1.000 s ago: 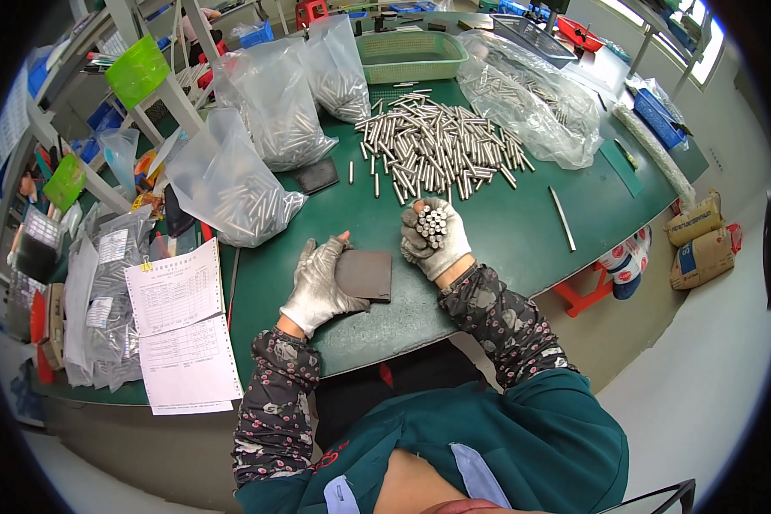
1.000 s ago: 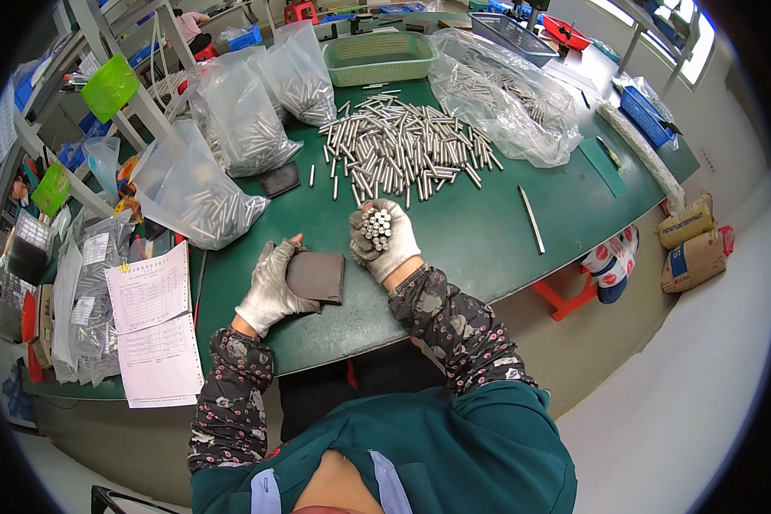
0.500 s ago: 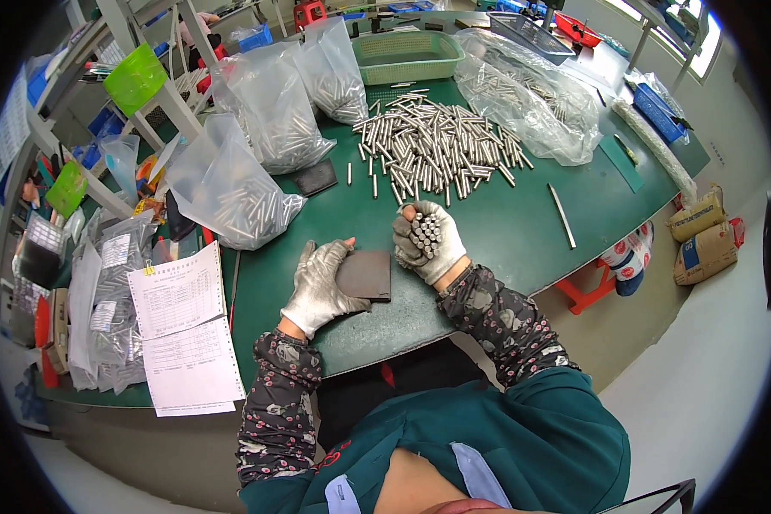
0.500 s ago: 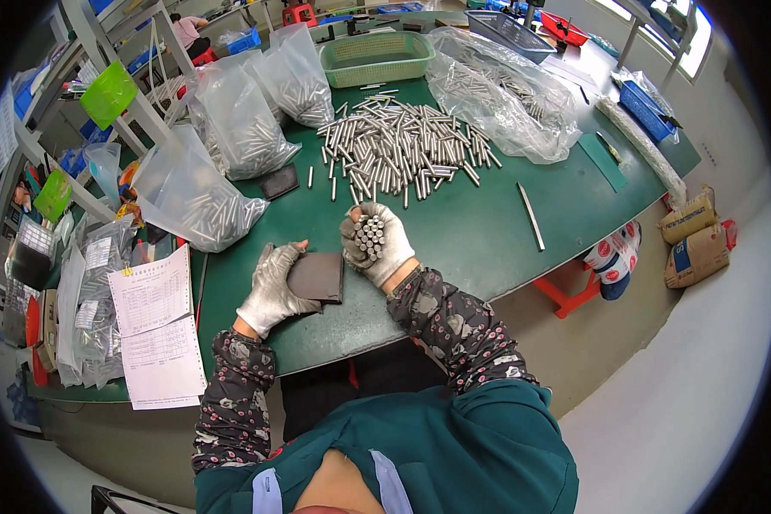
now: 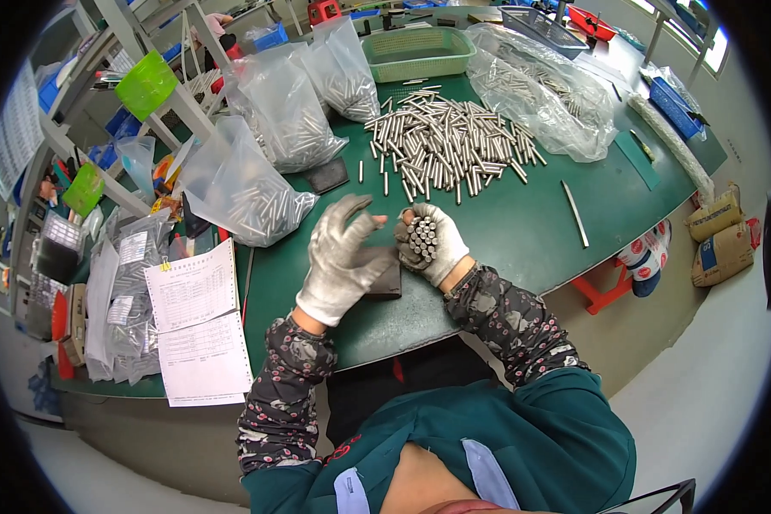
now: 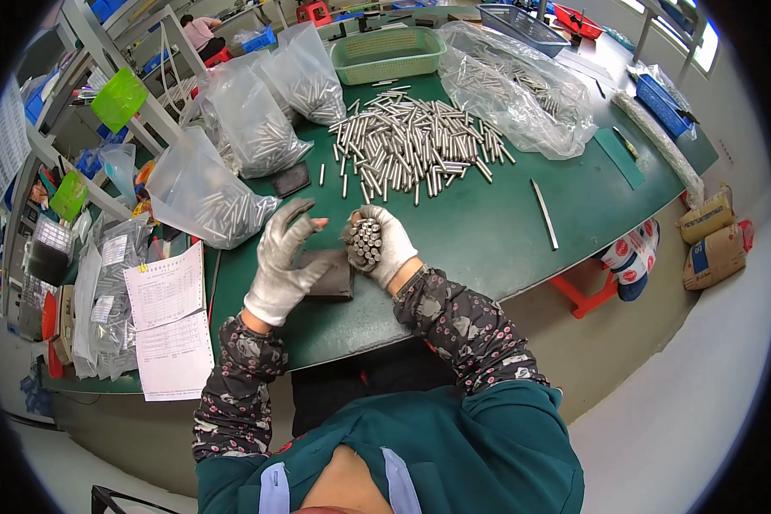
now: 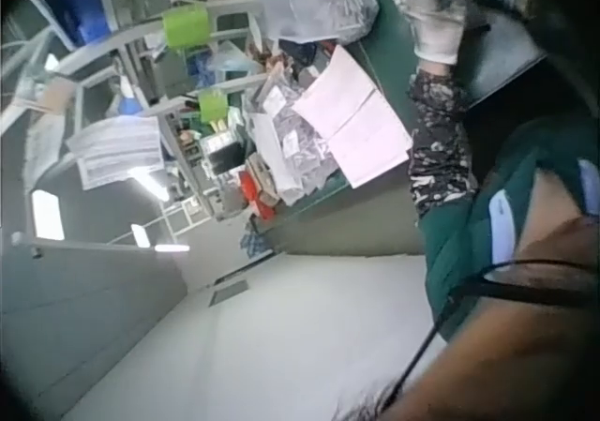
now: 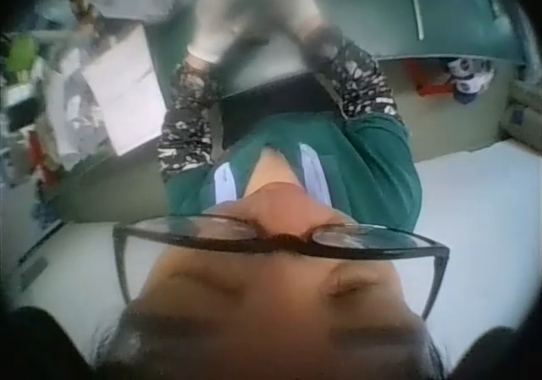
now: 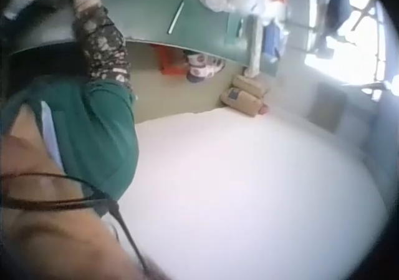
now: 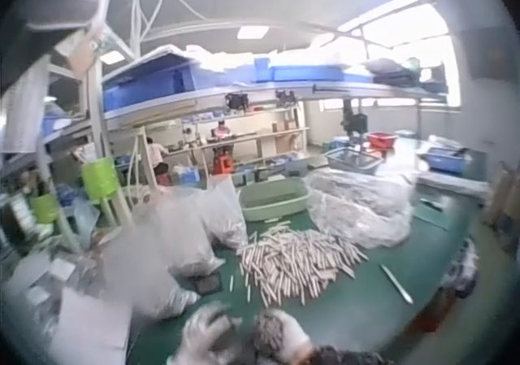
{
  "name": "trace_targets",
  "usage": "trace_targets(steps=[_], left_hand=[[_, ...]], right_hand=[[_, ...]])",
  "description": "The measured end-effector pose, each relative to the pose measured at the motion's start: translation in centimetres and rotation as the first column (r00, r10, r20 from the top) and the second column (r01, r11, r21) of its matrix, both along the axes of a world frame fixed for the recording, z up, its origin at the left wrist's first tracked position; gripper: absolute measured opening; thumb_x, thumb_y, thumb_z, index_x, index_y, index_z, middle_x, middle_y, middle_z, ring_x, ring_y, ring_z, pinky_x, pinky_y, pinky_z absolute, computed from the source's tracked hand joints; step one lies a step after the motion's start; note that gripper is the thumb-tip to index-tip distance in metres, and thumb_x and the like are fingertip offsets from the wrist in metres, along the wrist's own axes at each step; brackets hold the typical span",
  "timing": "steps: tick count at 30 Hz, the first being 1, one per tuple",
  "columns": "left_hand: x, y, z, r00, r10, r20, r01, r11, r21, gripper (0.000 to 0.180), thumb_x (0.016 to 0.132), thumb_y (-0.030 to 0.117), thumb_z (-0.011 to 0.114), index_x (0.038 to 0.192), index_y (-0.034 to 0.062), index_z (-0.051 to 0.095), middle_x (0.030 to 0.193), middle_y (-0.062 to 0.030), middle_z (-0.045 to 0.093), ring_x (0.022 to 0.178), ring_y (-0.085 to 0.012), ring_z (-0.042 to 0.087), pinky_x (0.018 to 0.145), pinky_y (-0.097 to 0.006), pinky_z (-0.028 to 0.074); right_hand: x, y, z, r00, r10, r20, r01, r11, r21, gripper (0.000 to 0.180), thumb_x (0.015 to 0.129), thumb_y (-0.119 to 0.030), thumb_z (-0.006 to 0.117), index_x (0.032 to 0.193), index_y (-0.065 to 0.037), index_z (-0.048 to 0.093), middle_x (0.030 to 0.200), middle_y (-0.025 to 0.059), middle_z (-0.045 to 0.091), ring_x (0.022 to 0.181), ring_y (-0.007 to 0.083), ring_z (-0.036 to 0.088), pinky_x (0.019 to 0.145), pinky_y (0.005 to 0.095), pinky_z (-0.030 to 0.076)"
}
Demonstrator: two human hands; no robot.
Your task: Sorting and aligning small metal pins on a workbench and then gathering them into bundles.
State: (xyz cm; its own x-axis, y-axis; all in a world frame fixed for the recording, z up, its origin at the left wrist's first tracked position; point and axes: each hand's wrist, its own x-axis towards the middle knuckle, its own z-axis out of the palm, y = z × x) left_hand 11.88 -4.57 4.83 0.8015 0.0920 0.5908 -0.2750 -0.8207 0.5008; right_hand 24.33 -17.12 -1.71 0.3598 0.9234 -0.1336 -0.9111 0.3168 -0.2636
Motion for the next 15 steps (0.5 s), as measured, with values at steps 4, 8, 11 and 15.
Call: trace_targets(steps=[4,8,11,15], left_hand=[[2.2,-3.0,3.3,0.996,0.032,0.082,-0.053,0.96,0.275,0.029,0.061,0.011,0.075,0.088,0.0108,0.062,0.114,-0.0076,0.056,0.114,-0.0328,0.049,0.098,-0.048,0.036],[2.8,-2.1,2.3,0.99,0.113,0.088,-0.129,0.971,0.203,0.027,0.062,0.001,0.072,0.087,0.0082,0.063,0.114,-0.0101,0.057,0.109,-0.0324,0.052,0.091,-0.041,0.043],[2.5,-0.9,0.8,0.988,0.148,0.036,-0.151,0.985,0.083,0.025,0.065,-0.001,0.07,0.087,0.0079,0.063,0.114,-0.0097,0.058,0.107,-0.0298,0.054,0.089,-0.038,0.045],[2.5,-1.1,0.6,0.991,0.133,-0.002,-0.133,0.989,0.061,0.023,0.066,0.0,0.07,0.087,0.0079,0.064,0.113,-0.0093,0.058,0.104,-0.0287,0.056,0.087,-0.037,0.046]], right_hand=[[-0.7,0.4,0.7,0.995,-0.102,-0.019,0.095,0.974,-0.208,0.018,0.086,-0.025,0.051,0.077,-0.011,0.056,0.072,0.0046,0.06,0.067,0.0166,0.058,0.054,0.0305,0.047],[-0.6,0.5,0.1,0.989,-0.121,-0.085,0.108,0.984,-0.145,0.018,0.086,-0.025,0.052,0.077,-0.01,0.057,0.066,0.0036,0.058,0.058,0.0184,0.057,0.051,0.0315,0.048],[-0.5,0.2,0.1,0.997,0.037,-0.074,-0.037,0.999,0.007,0.023,0.088,-0.028,0.05,0.075,-0.011,0.056,0.061,0.0042,0.056,0.048,0.0199,0.052,0.041,0.0322,0.042],[-0.6,0.0,0.0,0.996,0.064,-0.066,-0.065,0.998,-0.02,0.025,0.089,-0.03,0.048,0.074,-0.011,0.056,0.06,0.0036,0.055,0.044,0.0201,0.049,0.037,0.0323,0.038]])
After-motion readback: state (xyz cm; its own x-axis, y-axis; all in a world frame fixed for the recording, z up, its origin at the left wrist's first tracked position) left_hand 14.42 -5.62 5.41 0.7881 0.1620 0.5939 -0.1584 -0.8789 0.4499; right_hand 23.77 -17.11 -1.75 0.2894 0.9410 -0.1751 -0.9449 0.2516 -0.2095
